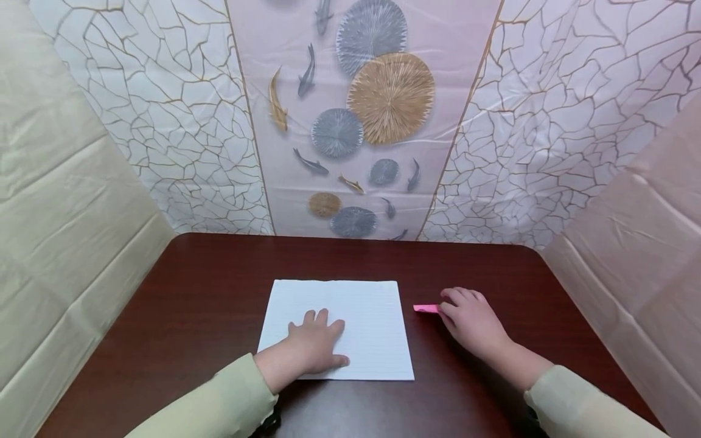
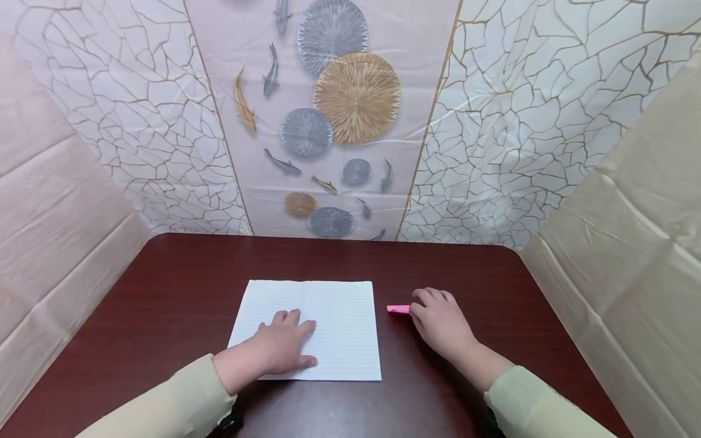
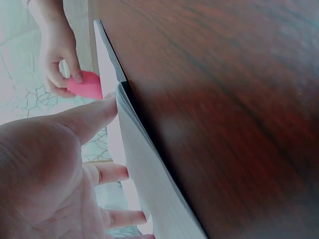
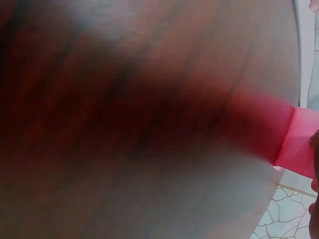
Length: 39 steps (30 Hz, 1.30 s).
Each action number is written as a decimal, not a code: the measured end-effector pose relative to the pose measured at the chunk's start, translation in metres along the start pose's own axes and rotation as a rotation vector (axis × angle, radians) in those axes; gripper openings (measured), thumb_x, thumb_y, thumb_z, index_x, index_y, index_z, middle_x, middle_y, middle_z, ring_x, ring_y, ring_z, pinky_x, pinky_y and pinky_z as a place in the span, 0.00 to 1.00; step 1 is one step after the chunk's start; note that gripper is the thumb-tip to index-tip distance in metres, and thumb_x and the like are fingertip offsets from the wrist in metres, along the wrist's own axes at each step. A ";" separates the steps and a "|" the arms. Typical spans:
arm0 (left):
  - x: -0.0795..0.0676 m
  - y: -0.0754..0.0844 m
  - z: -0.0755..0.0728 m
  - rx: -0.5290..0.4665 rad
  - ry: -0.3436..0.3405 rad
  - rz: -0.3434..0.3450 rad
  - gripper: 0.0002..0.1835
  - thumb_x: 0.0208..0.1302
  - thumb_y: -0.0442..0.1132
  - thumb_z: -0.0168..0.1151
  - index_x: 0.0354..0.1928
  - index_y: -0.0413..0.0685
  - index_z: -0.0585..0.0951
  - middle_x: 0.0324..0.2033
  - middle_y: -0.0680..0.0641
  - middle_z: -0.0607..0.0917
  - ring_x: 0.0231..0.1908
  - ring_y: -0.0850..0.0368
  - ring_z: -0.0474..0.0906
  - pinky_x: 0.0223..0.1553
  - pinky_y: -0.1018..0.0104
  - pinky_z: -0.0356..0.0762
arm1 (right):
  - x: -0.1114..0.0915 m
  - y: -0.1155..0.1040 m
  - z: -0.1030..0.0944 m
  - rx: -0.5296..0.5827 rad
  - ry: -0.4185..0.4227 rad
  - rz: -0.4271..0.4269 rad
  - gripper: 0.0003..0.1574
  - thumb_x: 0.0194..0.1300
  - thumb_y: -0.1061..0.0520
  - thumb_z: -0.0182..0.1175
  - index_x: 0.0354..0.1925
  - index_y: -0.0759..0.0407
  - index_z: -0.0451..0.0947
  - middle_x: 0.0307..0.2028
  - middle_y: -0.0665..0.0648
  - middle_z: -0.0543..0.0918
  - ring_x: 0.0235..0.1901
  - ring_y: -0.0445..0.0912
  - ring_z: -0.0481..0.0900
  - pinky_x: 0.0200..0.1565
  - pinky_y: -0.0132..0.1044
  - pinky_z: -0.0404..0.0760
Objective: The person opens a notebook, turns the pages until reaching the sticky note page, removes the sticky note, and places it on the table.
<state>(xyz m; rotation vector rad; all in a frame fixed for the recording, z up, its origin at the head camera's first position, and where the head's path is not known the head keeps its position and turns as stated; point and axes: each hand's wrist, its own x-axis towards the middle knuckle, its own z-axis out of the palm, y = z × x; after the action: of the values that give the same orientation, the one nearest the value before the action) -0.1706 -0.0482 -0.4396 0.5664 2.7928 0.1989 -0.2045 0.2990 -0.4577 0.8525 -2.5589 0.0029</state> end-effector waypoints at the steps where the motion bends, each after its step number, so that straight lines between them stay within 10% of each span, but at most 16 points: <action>1: 0.000 0.000 0.000 0.001 0.002 0.001 0.39 0.59 0.65 0.64 0.68 0.53 0.71 0.66 0.36 0.66 0.67 0.34 0.60 0.55 0.28 0.65 | -0.001 0.000 0.001 -0.004 -0.006 -0.012 0.09 0.53 0.61 0.74 0.33 0.56 0.84 0.43 0.61 0.82 0.46 0.58 0.79 0.49 0.58 0.75; 11: -0.001 0.000 -0.004 -0.001 0.007 -0.006 0.39 0.59 0.64 0.65 0.67 0.53 0.72 0.65 0.36 0.67 0.66 0.34 0.61 0.55 0.28 0.66 | -0.009 -0.008 0.008 0.000 -0.046 -0.049 0.12 0.53 0.56 0.71 0.37 0.55 0.82 0.43 0.61 0.82 0.45 0.58 0.79 0.49 0.56 0.76; 24: 0.006 -0.002 0.004 -0.003 0.008 -0.003 0.39 0.58 0.66 0.65 0.67 0.54 0.72 0.66 0.37 0.67 0.66 0.35 0.61 0.55 0.28 0.66 | 0.003 -0.033 0.010 0.098 -0.302 0.209 0.48 0.62 0.24 0.55 0.62 0.60 0.77 0.58 0.62 0.78 0.59 0.60 0.73 0.58 0.59 0.69; 39: 0.009 -0.005 0.002 0.046 0.029 0.011 0.39 0.57 0.67 0.65 0.65 0.54 0.74 0.60 0.39 0.71 0.60 0.38 0.66 0.47 0.33 0.73 | 0.019 -0.039 0.018 0.079 -0.370 0.284 0.46 0.65 0.24 0.51 0.64 0.54 0.76 0.58 0.62 0.77 0.58 0.59 0.73 0.54 0.59 0.72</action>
<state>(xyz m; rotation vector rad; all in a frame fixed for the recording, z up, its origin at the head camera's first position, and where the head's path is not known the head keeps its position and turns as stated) -0.1802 -0.0492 -0.4451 0.5939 2.8291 0.1463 -0.2031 0.2546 -0.4716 0.5497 -3.0271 0.0361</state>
